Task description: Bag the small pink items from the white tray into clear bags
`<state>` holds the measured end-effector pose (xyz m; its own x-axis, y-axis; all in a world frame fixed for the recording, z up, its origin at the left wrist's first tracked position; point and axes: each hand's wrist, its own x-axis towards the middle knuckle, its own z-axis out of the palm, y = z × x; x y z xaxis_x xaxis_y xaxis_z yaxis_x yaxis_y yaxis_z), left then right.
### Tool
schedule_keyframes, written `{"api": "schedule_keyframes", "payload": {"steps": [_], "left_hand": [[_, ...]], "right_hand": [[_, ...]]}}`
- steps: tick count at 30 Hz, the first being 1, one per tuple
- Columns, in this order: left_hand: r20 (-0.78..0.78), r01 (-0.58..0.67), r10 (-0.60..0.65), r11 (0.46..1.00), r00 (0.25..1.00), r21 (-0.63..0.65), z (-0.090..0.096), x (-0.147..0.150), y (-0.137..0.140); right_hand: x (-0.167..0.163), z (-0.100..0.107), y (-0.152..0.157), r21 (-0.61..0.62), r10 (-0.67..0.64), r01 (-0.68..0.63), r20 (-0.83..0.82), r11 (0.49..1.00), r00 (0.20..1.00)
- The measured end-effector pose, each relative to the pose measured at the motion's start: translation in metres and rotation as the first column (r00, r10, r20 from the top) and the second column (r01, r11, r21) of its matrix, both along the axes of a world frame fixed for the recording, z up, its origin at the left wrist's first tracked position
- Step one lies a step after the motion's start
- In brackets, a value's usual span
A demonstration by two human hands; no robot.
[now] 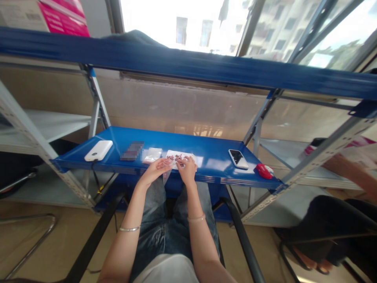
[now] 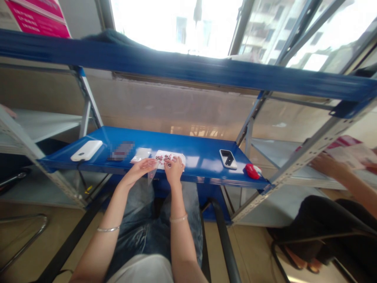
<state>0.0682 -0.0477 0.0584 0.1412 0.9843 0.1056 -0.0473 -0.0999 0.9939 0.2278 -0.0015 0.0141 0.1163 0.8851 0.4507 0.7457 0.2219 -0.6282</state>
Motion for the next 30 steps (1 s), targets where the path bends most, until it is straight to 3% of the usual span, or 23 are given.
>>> {"api": "schedule_keyframes", "payload": {"steps": [4, 11, 15, 19, 30], "left_hand": [[0.012, -0.001, 0.001, 1.0, 1.0, 0.025, 0.005, -0.001, -0.003], [0.017, -0.001, -0.002, 0.984, 1.0, 0.181, 0.004, -0.005, -0.002], [0.028, -0.119, 0.117, 0.989, 0.993, 0.091, -0.011, -0.007, 0.01], [0.047, -0.147, 0.143, 0.986, 0.989, 0.085, -0.019, -0.009, 0.017], [0.061, -0.107, 0.103, 0.992, 0.993, 0.062, -0.003, -0.006, 0.005]], "right_hand": [[-0.003, -0.005, 0.002, -0.007, -0.004, 0.004, 0.041, 1.0, 0.999], [-0.003, -0.009, 0.003, 0.015, -0.031, 0.03, 0.044, 0.999, 0.999], [-0.004, -0.01, 0.003, 0.012, -0.008, 0.008, 0.059, 1.0, 0.998], [-0.004, -0.01, 0.003, 0.003, 0.0, 0.0, 0.051, 1.0, 0.999], [-0.003, -0.006, 0.002, 0.0, -0.024, 0.024, -0.066, 1.0, 0.997]]}}
